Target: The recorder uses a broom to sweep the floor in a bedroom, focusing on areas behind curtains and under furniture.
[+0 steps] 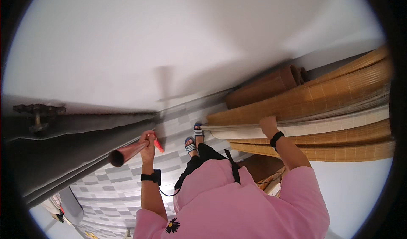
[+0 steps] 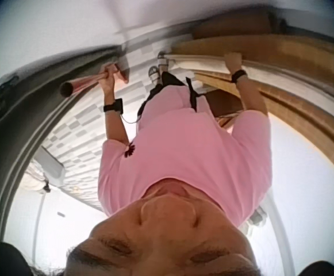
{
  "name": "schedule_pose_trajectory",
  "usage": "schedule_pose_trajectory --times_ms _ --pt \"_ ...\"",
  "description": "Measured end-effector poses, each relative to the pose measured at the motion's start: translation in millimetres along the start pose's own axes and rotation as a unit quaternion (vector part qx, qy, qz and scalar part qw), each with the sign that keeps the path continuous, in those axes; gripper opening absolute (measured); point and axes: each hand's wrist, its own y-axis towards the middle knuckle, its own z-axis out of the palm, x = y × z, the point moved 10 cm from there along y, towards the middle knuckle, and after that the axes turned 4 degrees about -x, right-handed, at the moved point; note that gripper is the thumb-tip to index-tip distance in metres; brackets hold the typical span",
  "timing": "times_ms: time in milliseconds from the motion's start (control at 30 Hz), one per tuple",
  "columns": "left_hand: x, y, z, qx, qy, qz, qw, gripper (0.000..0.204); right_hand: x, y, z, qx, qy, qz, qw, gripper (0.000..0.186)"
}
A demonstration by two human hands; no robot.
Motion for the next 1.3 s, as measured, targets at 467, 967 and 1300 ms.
schedule_pose_trajectory --times_ms 467,967,1300 --pt "-14 -38 -48 -0.057 -0.01 0.051 0.997 0.008 -11 38 -16 0.106 0.044 -0.013 0.993 0.074" --pt "-3 -39 -28 -0.086 0.064 0.002 0.994 0.011 -157 68 -135 -0.11 -0.025 0.195 0.974 0.108" --pt "-40 -42 -36 -0.111 0.103 0.05 0.987 0.008 -170 83 -85 -0.056 -0.107 0.216 0.969 0.036"
